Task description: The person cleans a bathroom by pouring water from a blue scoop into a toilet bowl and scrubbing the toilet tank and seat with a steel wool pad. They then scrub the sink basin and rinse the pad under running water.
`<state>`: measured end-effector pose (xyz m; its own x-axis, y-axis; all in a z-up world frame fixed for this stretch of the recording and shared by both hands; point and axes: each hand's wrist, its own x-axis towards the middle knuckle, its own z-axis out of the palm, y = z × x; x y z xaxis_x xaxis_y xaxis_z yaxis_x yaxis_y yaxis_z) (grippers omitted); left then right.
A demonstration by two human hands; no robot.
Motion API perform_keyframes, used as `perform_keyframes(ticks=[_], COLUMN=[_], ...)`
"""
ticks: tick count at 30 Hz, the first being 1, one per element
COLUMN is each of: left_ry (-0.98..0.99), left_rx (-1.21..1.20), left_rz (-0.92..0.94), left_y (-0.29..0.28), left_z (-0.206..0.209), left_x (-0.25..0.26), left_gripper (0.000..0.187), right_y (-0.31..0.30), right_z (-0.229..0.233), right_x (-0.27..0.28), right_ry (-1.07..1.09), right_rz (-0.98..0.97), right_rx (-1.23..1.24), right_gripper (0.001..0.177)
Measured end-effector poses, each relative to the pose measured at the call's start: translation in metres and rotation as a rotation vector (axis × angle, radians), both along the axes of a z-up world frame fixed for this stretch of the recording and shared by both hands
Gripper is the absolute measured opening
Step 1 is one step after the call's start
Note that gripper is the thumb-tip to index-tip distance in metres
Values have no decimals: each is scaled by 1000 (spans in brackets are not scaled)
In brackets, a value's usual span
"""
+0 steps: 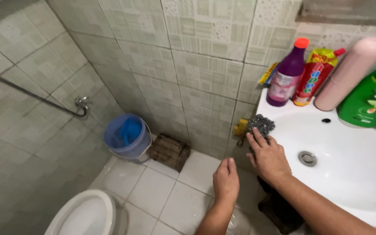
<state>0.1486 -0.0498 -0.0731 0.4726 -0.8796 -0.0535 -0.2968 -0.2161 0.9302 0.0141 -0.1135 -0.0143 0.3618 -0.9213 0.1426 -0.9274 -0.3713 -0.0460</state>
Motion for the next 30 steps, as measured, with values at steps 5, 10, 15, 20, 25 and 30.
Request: perform_keyframes(ticks=[5, 10, 15, 20, 25, 30], left_ry=[12, -159, -397, -427, -380, -364], left_rx=[-47, -202, -201, -171, -33, 95], left_rz=[-193, -513, -793, -832, -841, -819], left_y=[5, -7, -26, -38, -47, -57], left_z=[34, 66, 62, 59, 74, 78], left_x=[25, -7, -62, -99, -125, -146], left_gripper=[38, 48, 46, 40, 34, 31], right_y=[-36, -37, -37, -86, -126, -136], right_z=[-36, -52, -78, -105, -82, -95], right_x=[-23, -56, -129, -291, -391, -406], right_ry=[-538, -1299, -1506, -2187, -2066, -1591], right_rz=[-25, -106, -653, -877, -953, -950], right_rx=[35, 388, 696, 111, 326, 318], right_gripper=[54, 52, 51, 67, 62, 44])
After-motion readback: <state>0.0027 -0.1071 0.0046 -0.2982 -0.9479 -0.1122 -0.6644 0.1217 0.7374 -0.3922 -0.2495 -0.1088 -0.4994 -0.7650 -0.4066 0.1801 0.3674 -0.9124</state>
